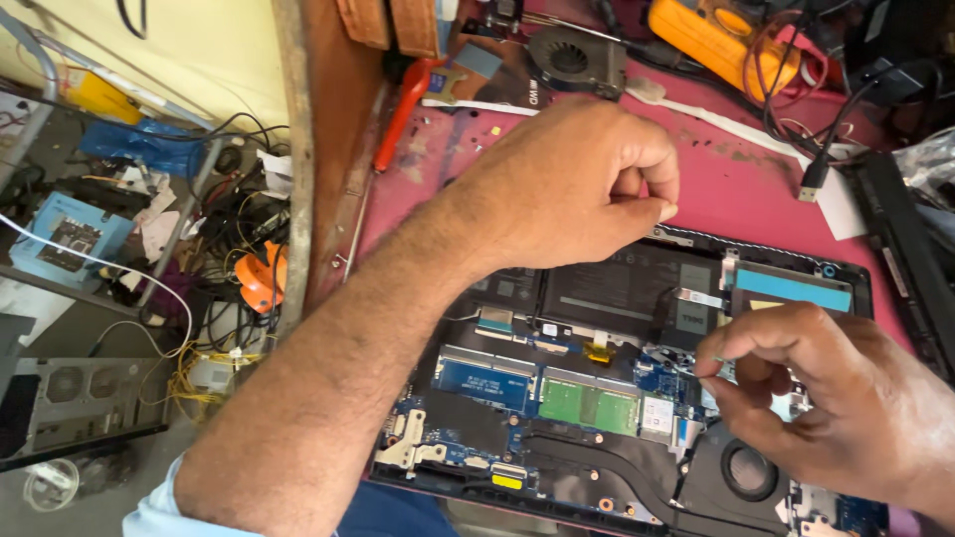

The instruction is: The person manipulates internal laptop components including a battery and cables by hand, applies green tape to secure internal wires, and uses a small screwdriver to adjust parts within the chassis.

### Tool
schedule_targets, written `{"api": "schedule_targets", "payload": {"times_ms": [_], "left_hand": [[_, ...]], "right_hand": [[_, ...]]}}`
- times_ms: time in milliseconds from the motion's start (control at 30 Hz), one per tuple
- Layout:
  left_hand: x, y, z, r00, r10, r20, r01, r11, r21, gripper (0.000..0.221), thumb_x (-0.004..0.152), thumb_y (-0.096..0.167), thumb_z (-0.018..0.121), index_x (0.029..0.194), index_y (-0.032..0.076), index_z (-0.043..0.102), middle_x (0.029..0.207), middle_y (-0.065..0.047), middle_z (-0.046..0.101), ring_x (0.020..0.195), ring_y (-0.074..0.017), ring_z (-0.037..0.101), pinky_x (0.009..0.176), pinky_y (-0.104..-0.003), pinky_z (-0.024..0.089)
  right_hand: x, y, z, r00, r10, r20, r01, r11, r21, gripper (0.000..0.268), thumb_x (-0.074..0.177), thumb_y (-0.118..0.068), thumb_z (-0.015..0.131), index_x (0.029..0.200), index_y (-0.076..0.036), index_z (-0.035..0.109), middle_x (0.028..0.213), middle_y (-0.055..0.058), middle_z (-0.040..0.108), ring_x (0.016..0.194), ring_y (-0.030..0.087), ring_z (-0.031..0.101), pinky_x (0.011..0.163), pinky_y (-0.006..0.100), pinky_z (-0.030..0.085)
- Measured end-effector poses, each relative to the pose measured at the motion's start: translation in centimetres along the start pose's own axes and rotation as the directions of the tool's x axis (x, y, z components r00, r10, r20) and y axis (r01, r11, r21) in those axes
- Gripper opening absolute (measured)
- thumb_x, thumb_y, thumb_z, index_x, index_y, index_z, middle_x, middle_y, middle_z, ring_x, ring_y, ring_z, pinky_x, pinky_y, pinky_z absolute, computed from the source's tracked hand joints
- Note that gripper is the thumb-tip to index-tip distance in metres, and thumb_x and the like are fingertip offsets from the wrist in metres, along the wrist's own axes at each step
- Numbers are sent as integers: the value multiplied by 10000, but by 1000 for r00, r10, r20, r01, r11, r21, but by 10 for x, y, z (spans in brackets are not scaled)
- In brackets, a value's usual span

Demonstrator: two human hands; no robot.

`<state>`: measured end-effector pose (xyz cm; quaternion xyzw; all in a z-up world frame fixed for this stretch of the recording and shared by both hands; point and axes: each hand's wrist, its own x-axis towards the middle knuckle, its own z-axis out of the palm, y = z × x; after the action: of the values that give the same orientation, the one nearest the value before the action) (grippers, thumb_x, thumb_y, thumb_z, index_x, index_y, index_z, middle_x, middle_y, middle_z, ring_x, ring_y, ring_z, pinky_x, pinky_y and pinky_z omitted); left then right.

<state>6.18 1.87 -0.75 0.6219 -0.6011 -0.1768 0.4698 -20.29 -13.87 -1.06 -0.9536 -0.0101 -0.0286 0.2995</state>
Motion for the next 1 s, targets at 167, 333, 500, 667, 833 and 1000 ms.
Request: {"api": "schedule_targets", "payload": {"times_ms": [167,333,500,667,833,1000], "left_hand": [[0,-2,2,1000,-25,-2,25,1000,17,67,826,150,768,858,101,735,761,-9,781,705,-90,783,627,-278,611],[-1,3,5,996,17,86,-20,999,38,52,801,164,776,820,126,747,750,15,782,705,-87,779,645,-282,612],[-4,23,12,933,-4,360,2,1000,7,42,744,129,769,781,147,770,733,9,783,675,-110,774,614,-319,602],[-4,39,29,829,-150,539,82,986,149,182,701,130,790,852,233,801,812,46,772,781,-145,749,701,-376,582],[-1,37,38,841,-137,524,48,983,180,140,716,176,791,842,236,801,770,30,765,766,-168,743,702,-403,574],[1,31,47,832,-116,543,16,983,185,86,717,161,762,755,225,806,718,29,764,711,-169,746,676,-397,578]], "right_hand": [[-4,5,5,999,43,-20,-44,999,-7,464,790,-71,813,1124,-97,492,976,-47,742,626,15,663,522,207,538],[-3,2,6,998,37,-48,-37,999,-13,466,772,-52,814,1114,-98,502,998,-38,742,627,22,656,542,213,542],[4,-12,-4,1000,21,-5,-21,1000,-14,467,790,-79,810,1136,-93,496,973,-35,749,686,44,680,549,206,551],[5,-19,-14,997,52,58,-51,999,-7,452,819,-68,811,1146,-84,499,878,-16,738,700,73,711,553,222,572],[12,-23,-11,999,-26,27,24,998,57,433,842,-30,771,1140,-48,458,883,-15,748,759,66,775,600,216,592],[12,-28,-9,1000,22,-8,-22,998,60,423,842,-24,804,1114,-52,482,920,6,760,767,72,772,607,219,602]]}}
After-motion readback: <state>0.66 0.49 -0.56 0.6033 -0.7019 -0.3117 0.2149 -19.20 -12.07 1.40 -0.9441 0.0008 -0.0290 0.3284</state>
